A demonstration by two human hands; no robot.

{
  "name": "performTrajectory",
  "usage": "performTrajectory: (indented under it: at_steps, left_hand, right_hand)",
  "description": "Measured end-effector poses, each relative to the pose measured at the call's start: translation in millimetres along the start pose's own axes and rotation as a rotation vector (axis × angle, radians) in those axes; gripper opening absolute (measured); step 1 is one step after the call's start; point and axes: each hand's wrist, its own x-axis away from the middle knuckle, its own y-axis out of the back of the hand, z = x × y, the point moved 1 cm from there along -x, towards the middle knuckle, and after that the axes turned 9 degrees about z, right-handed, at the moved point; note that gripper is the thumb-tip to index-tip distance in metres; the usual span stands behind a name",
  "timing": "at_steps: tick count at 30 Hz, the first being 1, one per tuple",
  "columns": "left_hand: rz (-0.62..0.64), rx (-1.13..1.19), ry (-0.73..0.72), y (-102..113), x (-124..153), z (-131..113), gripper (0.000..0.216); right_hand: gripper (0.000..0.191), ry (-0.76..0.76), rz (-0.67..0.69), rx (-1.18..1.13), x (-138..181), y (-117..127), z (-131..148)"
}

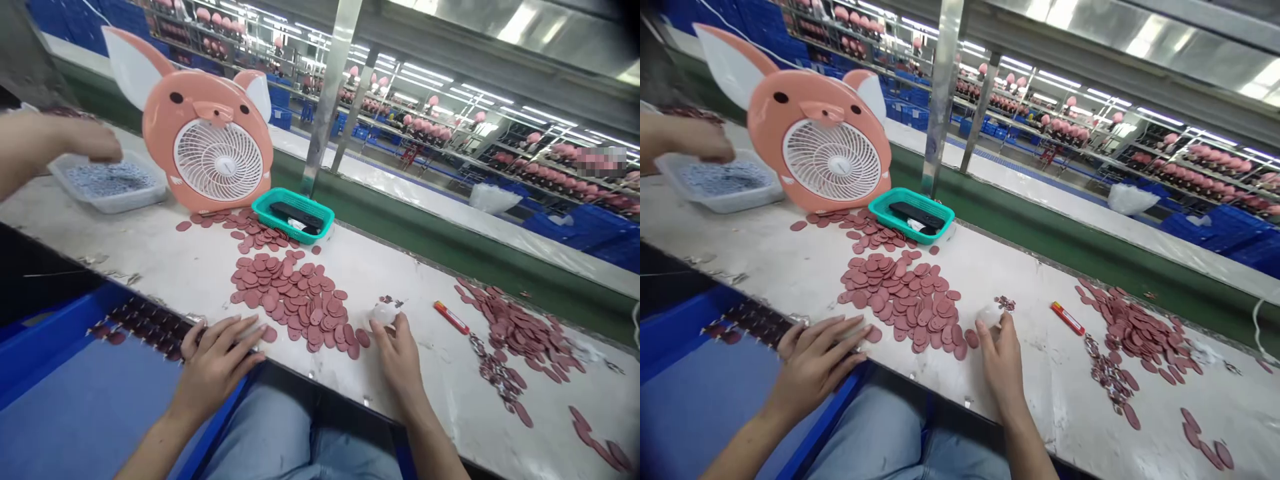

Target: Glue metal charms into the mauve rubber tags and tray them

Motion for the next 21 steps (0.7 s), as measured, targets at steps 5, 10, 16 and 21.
performTrajectory:
  at_steps: [5, 10, 16, 21]
  left_hand:
    - [-0.091, 0.493, 0.191, 7, 5, -34, 0.017]
    - [0.301, 1.807, 0.807, 14, -9, -105, 0.034]
    - [0.619, 2.132, 1.022, 15, -7, -139, 0.037]
    - [0.617, 1.969, 0.845, 11, -2, -128, 0.050]
  right_hand:
    - [0.026, 0.014, 0.074, -0.298, 26, -8, 28]
    - [0.033, 0.036, 0.415, -0.526, 47, -21, 66]
    - [0.046, -0.241, 0.877, -0.956, 47, -22, 80]
    - [0.049, -0.323, 0.877, -0.932, 48, -17, 78]
